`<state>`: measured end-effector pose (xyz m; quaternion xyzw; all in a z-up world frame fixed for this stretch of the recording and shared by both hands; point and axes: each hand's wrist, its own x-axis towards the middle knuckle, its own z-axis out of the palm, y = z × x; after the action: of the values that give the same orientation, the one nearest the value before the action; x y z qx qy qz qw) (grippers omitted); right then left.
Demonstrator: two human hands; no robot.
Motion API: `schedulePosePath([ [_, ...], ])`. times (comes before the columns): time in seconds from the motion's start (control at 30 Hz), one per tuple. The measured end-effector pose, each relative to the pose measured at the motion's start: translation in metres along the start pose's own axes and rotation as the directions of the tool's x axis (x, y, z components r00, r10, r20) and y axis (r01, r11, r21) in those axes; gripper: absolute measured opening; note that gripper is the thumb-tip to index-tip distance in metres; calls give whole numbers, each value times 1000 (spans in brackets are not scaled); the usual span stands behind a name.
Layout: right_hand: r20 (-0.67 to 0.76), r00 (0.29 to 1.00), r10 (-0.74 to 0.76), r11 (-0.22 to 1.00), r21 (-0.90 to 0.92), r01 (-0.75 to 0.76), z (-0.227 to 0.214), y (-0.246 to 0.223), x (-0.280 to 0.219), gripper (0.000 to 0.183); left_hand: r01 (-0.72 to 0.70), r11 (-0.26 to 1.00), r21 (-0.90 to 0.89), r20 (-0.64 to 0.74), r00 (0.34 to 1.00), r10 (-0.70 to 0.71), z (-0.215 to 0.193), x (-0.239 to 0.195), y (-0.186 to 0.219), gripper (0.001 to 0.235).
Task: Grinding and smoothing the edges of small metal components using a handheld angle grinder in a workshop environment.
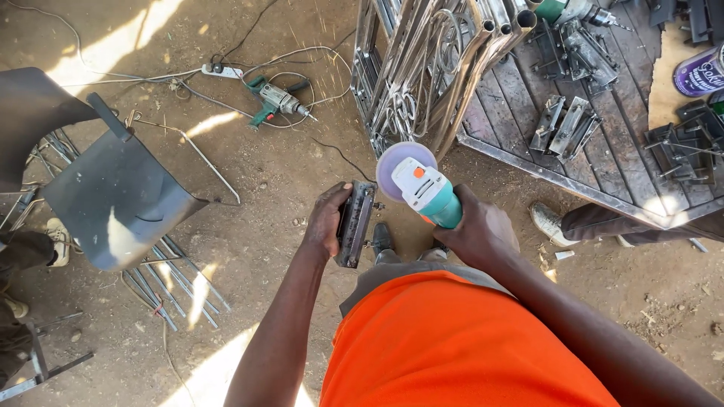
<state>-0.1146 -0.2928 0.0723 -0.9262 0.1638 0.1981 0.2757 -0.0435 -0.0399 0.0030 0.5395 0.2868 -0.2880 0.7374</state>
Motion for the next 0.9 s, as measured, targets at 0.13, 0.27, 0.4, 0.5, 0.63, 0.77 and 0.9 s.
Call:
schedulePosePath([
  [0.13,10,1000,22,1000,16,-22,-1,-5,2,59,-9,1000,8,-10,1000,10,-7,6,3,13],
  [0.27,2,1000,18,1000,21,-18,2,-7,4,59,-3,1000,29,-12,1000,3,-14,12,-1,12],
  [0.4,-3,1000,2,1000,23,-2,6,-8,10,57,22,1000,-6,30,999,-22,11,-13,10,7],
  [0.5,-10,999,-31,998,49,31,4,-15,12,54,22,1000,-12,49,999,-22,-5,27,-12,9],
  [0.63,-24,999,-23,999,31,24,5,-16,15,54,50,997,-50,25,999,-49,-1,6,7,10],
  [0.77,-28,1000,-15,999,42,16,3,-19,17,54,59,996,-74,11,998,-58,3,3,15,8],
  [0.9,-35,999,-17,998,65,19,-1,-24,19,53,40,999,-26,28,999,-39,-13,22,11,8],
])
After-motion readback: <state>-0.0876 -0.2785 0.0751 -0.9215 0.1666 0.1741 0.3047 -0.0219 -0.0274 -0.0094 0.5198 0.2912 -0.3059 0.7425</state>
